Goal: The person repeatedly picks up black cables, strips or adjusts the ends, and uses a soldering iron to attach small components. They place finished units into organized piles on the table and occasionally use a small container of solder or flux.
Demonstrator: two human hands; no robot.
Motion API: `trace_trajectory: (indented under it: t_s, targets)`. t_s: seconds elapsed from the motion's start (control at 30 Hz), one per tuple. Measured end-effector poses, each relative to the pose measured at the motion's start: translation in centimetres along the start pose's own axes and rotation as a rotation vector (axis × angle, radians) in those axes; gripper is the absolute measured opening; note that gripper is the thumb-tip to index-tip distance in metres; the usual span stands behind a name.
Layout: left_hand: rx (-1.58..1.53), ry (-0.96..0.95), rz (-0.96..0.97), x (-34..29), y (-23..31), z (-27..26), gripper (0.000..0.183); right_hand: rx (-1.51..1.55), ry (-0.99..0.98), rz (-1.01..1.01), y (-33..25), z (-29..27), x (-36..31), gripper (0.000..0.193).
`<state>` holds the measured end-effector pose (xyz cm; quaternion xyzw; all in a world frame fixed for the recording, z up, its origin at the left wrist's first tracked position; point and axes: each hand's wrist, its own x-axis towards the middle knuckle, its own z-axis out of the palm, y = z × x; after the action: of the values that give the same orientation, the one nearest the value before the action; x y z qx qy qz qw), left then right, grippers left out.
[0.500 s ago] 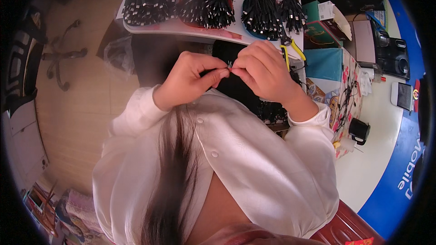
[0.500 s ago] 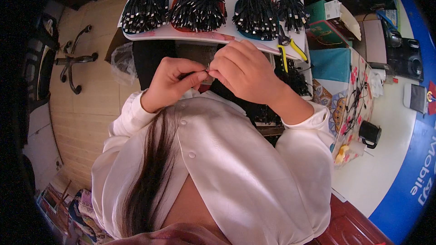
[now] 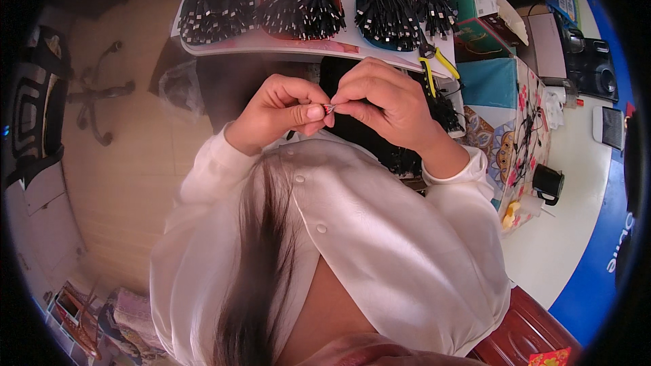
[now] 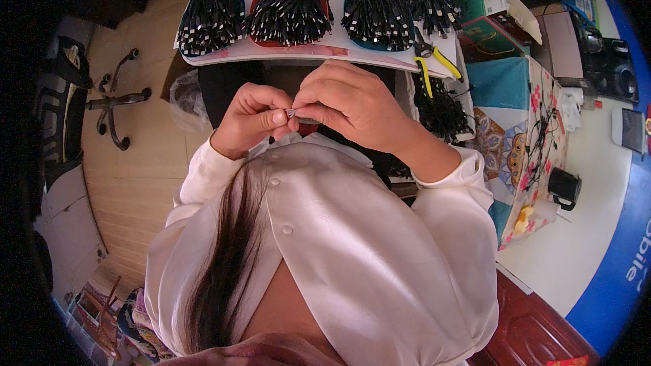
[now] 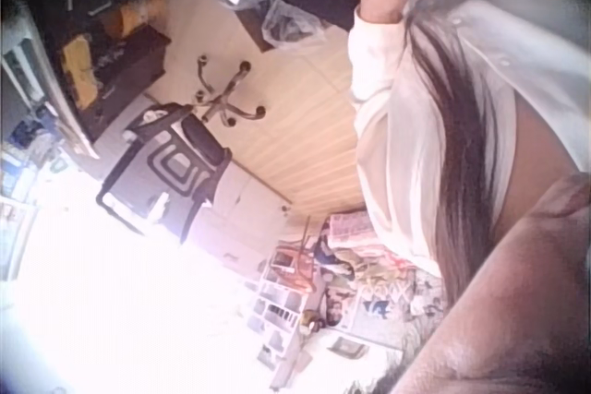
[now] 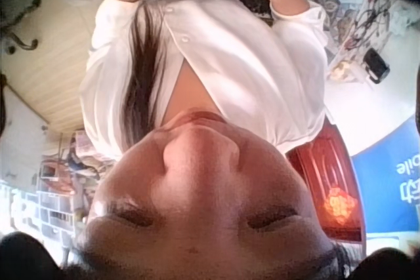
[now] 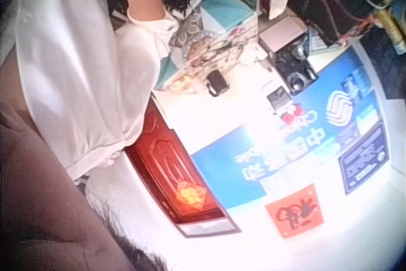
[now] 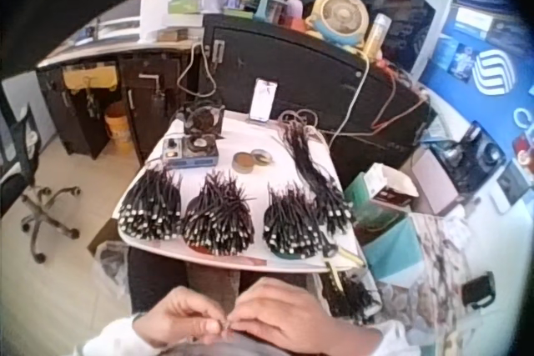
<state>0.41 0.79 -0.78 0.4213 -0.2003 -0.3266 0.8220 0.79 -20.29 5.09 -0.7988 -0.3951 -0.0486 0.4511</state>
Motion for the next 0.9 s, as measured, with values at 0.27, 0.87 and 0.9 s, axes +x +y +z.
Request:
trace_trajectory:
  t_s: [0.27,0.87,0.9]
  targets:
    - [-0.320,0.105,0.000,-0.1,-1.0,0.7,0.011,0.099,-0.003,0.186,0.8,0.0,-0.8,0.011]
    - [-0.411,0.043,-0.042,0.0,-1.0,0.7,0.009,-0.299,0.056,-0.219,0.5,0.1,-0.7,0.015]
    - [-0.328,0.067,-0.024,0.0,-0.9,0.7,0.009,-0.215,-0.005,-0.132,0.5,0.0,-0.9,0.012]
